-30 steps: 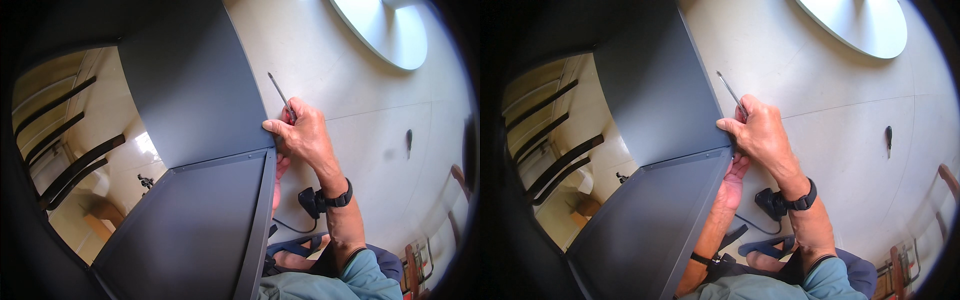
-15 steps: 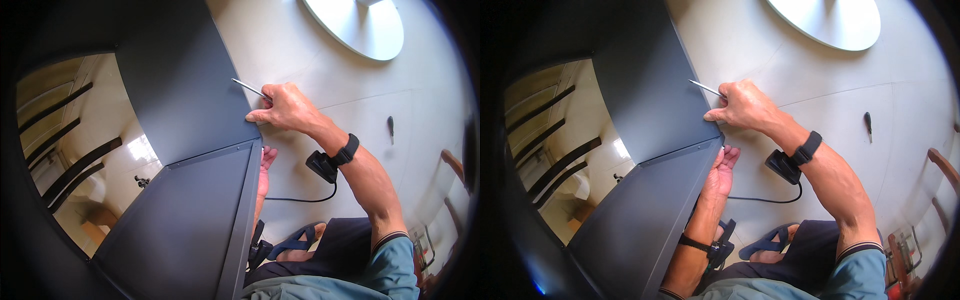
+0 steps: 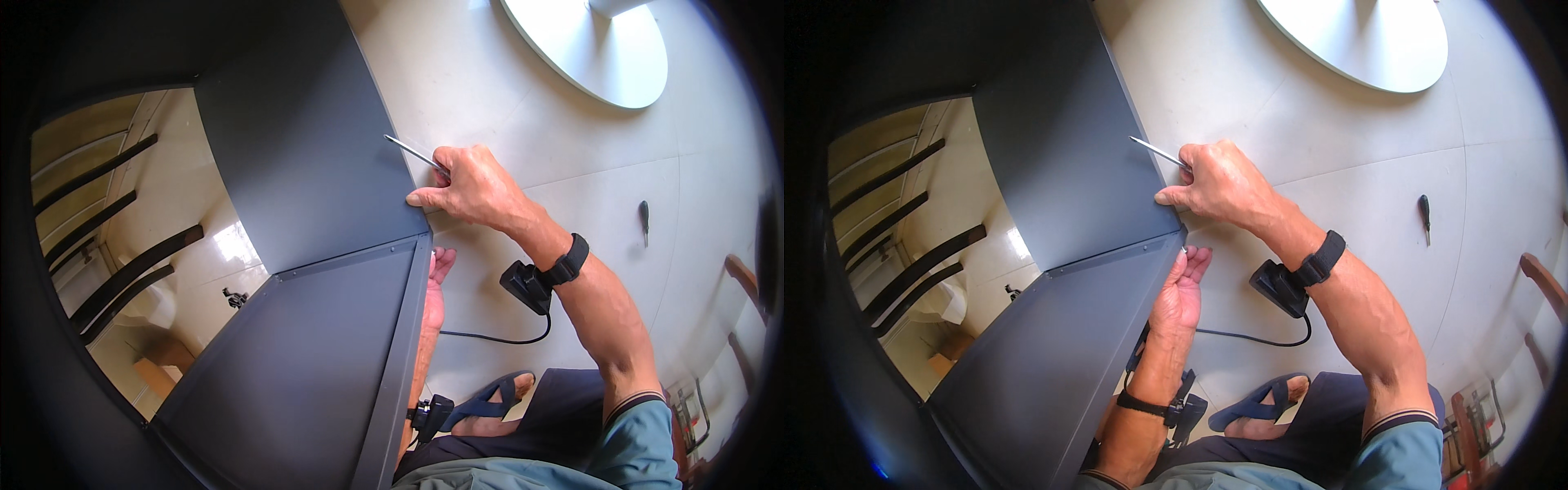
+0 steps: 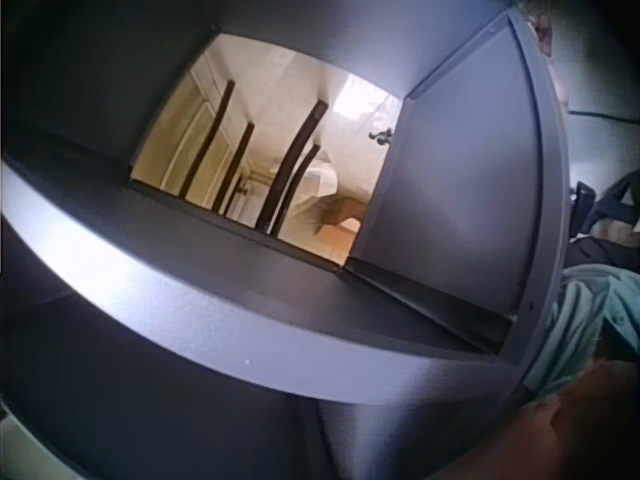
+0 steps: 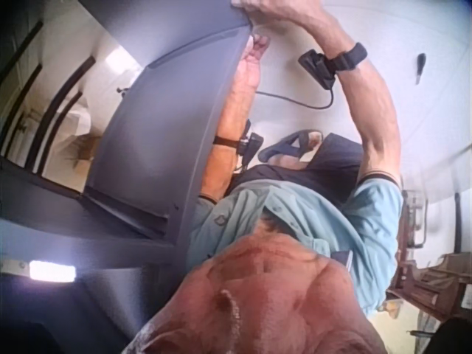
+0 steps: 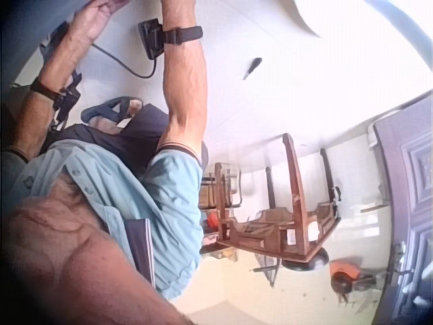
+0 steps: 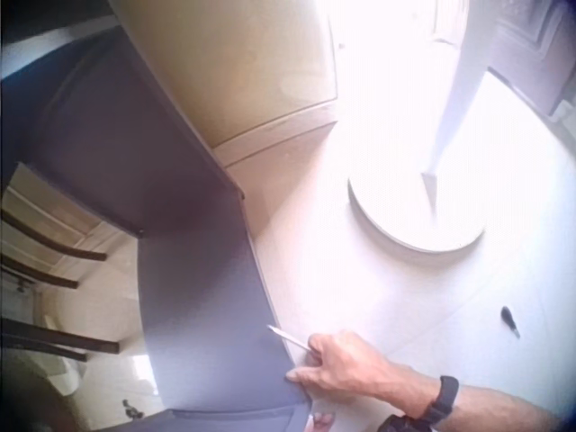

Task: The person uses a screwdriver to attach panels of a grey cabinet together, handling screws and metal fasteners by hand while sitting on the floor.

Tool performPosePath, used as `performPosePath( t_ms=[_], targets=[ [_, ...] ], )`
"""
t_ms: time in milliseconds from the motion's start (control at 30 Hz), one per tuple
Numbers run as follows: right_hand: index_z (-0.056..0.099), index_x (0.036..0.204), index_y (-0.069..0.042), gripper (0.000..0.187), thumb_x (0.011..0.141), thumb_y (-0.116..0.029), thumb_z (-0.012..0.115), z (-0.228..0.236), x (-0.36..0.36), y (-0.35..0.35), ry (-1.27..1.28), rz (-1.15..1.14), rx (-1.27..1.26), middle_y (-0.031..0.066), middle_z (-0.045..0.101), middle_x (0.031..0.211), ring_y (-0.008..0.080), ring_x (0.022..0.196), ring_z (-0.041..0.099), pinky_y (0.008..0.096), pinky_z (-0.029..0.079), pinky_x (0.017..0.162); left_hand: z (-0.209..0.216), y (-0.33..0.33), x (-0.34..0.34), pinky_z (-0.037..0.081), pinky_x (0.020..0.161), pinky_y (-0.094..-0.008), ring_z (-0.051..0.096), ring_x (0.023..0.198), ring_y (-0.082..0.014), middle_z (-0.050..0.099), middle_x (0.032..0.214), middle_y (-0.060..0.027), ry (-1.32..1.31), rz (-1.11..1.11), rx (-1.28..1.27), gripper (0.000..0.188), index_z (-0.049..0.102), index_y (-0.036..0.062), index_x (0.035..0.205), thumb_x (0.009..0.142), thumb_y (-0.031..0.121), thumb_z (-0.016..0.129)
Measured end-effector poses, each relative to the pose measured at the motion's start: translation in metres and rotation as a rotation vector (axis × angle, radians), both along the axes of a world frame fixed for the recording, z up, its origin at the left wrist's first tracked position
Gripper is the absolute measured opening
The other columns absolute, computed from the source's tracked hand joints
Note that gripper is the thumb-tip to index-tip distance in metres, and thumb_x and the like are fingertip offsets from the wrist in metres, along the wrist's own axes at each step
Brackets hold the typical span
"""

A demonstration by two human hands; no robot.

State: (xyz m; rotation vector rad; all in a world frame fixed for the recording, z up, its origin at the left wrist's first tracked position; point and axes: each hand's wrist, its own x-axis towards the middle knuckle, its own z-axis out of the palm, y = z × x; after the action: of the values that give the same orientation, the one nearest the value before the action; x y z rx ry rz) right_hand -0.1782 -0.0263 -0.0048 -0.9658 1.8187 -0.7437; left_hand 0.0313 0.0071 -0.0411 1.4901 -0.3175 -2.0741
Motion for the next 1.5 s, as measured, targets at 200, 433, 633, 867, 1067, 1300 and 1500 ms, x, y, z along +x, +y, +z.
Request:
performPosePath(
  t_ms=[200, 433, 633, 867, 1067, 1300, 1500],
  targets=[
    [0.058, 0.066, 0.003, 0.043, 0.070, -0.031, 0.083, -0.006, 0.001, 0.002, 0.027, -0.012, -0.034, 0.0185, 0.056, 0.054, 0.0290, 0.050, 0.058, 0.0378, 0.047, 0.051, 0.001, -0.001, -0.002, 0.050, 0.095, -0.0467, 0.065, 0.088, -0.0276, 0.065, 0.090, -0.0105, -0.007, 0.088, 0.082, 0.017, 0.063, 0.0030, 0.096, 0.081, 0.003, 0.071],
    [0.061, 0.069, 0.004, 0.041, 0.071, -0.032, 0.082, -0.004, 0.001, 0.002, -0.004, -0.038, -0.018, 0.0179, 0.057, 0.055, 0.0265, 0.050, 0.058, 0.0372, 0.048, 0.051, 0.003, -0.003, -0.003, 0.051, 0.093, -0.0483, 0.065, 0.086, -0.0290, 0.065, 0.088, -0.0111, -0.004, 0.084, 0.090, 0.014, 0.063, 0.0032, 0.096, 0.083, 0.005, 0.068],
    [0.066, 0.074, 0.005, 0.035, 0.074, -0.028, 0.077, -0.008, 0.004, 0.001, -0.218, -0.082, 0.015, 0.0170, 0.059, 0.055, 0.0228, 0.050, 0.057, 0.0359, 0.049, 0.053, 0.003, -0.004, -0.005, 0.052, 0.091, -0.0490, 0.067, 0.085, -0.0309, 0.067, 0.088, -0.0120, -0.007, 0.079, 0.097, 0.014, 0.063, 0.0028, 0.096, 0.083, 0.003, 0.066],
    [0.064, 0.070, 0.005, 0.027, 0.077, -0.020, 0.073, 0.003, 0.012, -0.002, -0.147, -0.015, 0.128, 0.0100, 0.057, 0.052, 0.0160, 0.049, 0.058, 0.0333, 0.048, 0.051, 0.004, -0.003, -0.006, 0.053, 0.090, -0.0472, 0.068, 0.085, -0.0309, 0.068, 0.089, -0.0121, -0.009, 0.065, 0.089, 0.017, 0.064, 0.0023, 0.100, 0.083, 0.005, 0.066],
    [0.063, 0.069, 0.005, 0.025, 0.076, -0.017, 0.072, 0.002, 0.024, 0.001, -0.465, -0.292, 0.154, 0.0092, 0.055, 0.051, 0.0164, 0.051, 0.059, 0.0322, 0.046, 0.048, 0.000, -0.005, -0.002, 0.054, 0.089, -0.0459, 0.067, 0.083, -0.0298, 0.068, 0.089, -0.0126, -0.010, 0.077, 0.098, 0.017, 0.064, 0.0023, 0.100, 0.083, 0.006, 0.066],
    [0.064, 0.074, 0.007, 0.022, 0.078, -0.014, 0.070, -0.006, 0.032, 0.007, -0.439, -0.389, 0.043, 0.0088, 0.055, 0.054, 0.0141, 0.051, 0.055, 0.0316, 0.045, 0.048, -0.003, -0.003, -0.001, 0.054, 0.088, -0.0456, 0.067, 0.084, -0.0296, 0.068, 0.089, -0.0135, 0.048, 0.061, 0.097, 0.021, 0.063, 0.0017, 0.103, 0.083, 0.007, 0.068],
    [0.065, 0.079, 0.006, 0.023, 0.080, -0.017, 0.070, -0.008, 0.030, 0.007, -0.500, -0.349, 0.097, 0.0099, 0.057, 0.055, 0.0160, 0.049, 0.057, 0.0323, 0.047, 0.048, 0.001, -0.006, -0.005, 0.053, 0.089, -0.0449, 0.067, 0.089, -0.0307, 0.068, 0.098, -0.0155, 0.022, 0.091, 0.123, 0.027, 0.062, 0.0023, 0.110, 0.083, 0.005, 0.068]
  ],
)
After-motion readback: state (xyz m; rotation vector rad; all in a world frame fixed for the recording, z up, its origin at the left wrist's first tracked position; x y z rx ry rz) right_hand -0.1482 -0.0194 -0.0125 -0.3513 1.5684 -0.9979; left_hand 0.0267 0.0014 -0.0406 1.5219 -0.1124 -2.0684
